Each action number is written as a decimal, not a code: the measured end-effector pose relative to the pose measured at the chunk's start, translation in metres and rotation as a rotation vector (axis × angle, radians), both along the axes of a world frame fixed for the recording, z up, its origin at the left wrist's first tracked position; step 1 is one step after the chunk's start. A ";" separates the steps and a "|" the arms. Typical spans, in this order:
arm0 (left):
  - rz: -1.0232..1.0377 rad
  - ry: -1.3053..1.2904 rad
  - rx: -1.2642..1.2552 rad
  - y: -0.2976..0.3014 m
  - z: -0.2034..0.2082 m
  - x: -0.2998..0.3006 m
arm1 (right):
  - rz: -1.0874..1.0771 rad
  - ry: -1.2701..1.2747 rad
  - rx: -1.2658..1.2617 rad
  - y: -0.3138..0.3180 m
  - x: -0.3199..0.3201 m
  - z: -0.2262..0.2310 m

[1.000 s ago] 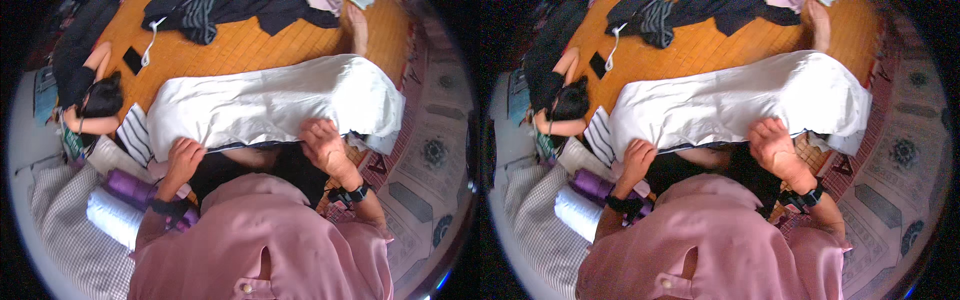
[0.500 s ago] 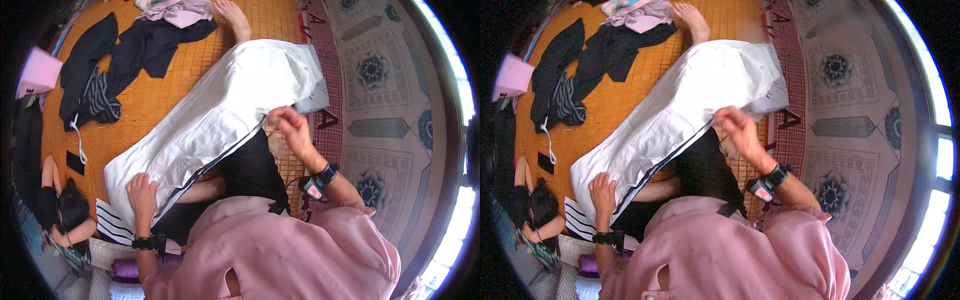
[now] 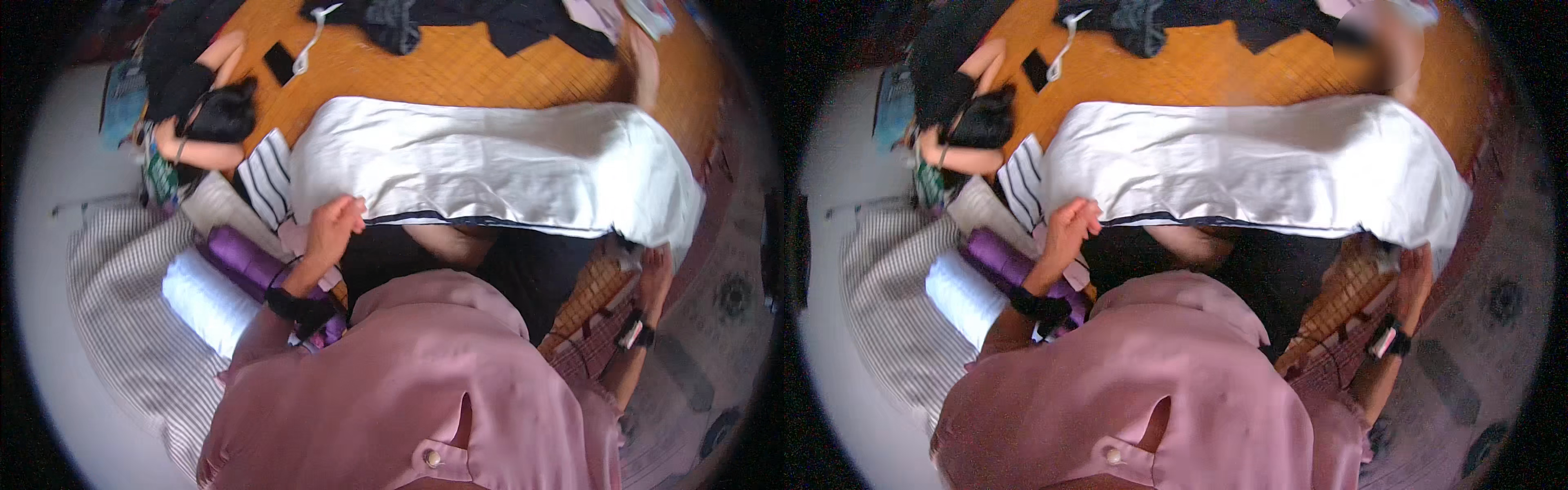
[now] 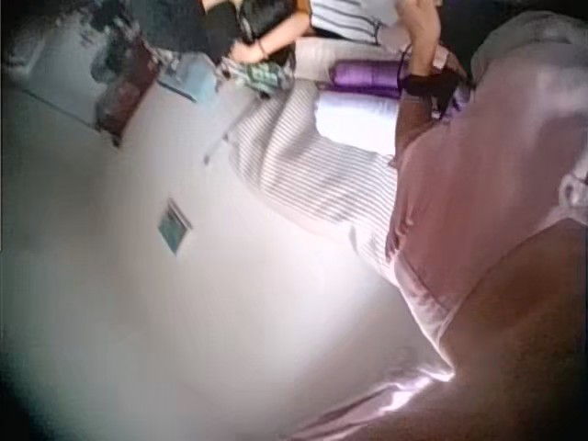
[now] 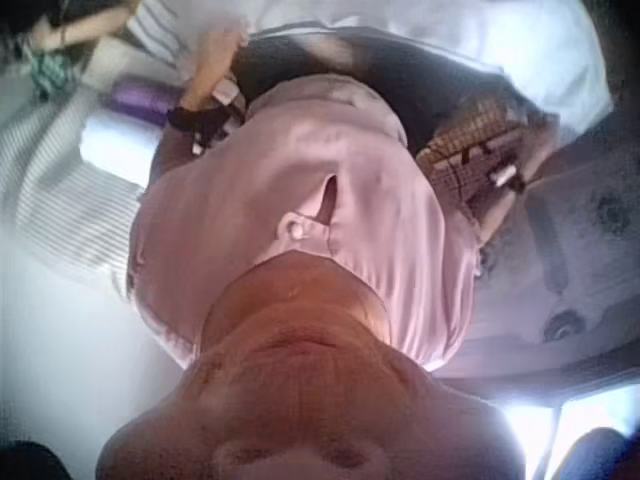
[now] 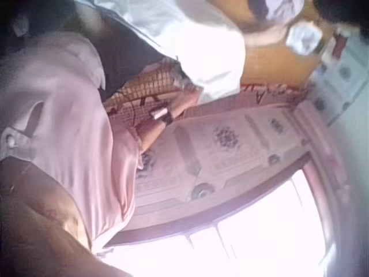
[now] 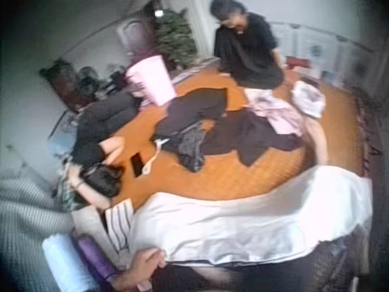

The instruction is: The person folds white track pants by hand while sitting on a bamboo mat.

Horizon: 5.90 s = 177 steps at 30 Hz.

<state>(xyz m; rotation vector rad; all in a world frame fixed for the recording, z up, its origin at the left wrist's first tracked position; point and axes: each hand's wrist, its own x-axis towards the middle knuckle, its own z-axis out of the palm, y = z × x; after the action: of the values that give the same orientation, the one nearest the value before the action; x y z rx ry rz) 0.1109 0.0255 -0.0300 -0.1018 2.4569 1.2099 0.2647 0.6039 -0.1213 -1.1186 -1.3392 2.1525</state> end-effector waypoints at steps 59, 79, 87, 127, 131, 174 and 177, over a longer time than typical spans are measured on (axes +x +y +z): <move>0.580 -0.078 0.602 -0.264 -0.038 -0.179 | 1.494 -0.342 1.417 -0.240 -0.229 0.006; 0.166 0.200 0.648 0.006 0.110 -0.168 | 1.093 -0.019 0.224 -0.282 -0.245 0.040; -0.475 0.101 0.549 0.149 -0.011 -0.146 | 0.493 0.074 -0.274 -0.215 -0.251 -0.006; -0.042 0.272 0.114 -0.018 -0.219 -0.141 | 0.788 -0.329 0.218 -0.132 -0.248 -0.027; -0.090 0.061 -0.008 0.003 -0.194 -0.147 | 0.770 -0.285 0.149 -0.138 -0.237 -0.021; 0.643 0.531 -0.331 -0.189 -0.058 0.089 | 1.375 0.132 1.587 -0.285 -0.164 -0.038; 0.349 0.393 -0.282 -0.098 -0.001 0.050 | 1.371 0.093 1.528 -0.274 -0.165 -0.047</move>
<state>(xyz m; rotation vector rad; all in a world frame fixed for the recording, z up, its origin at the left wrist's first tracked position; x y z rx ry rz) 0.1606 -0.0730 -0.0312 -0.4238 3.0444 1.0868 0.0993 0.3301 -0.1684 0.7011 -3.1285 0.7009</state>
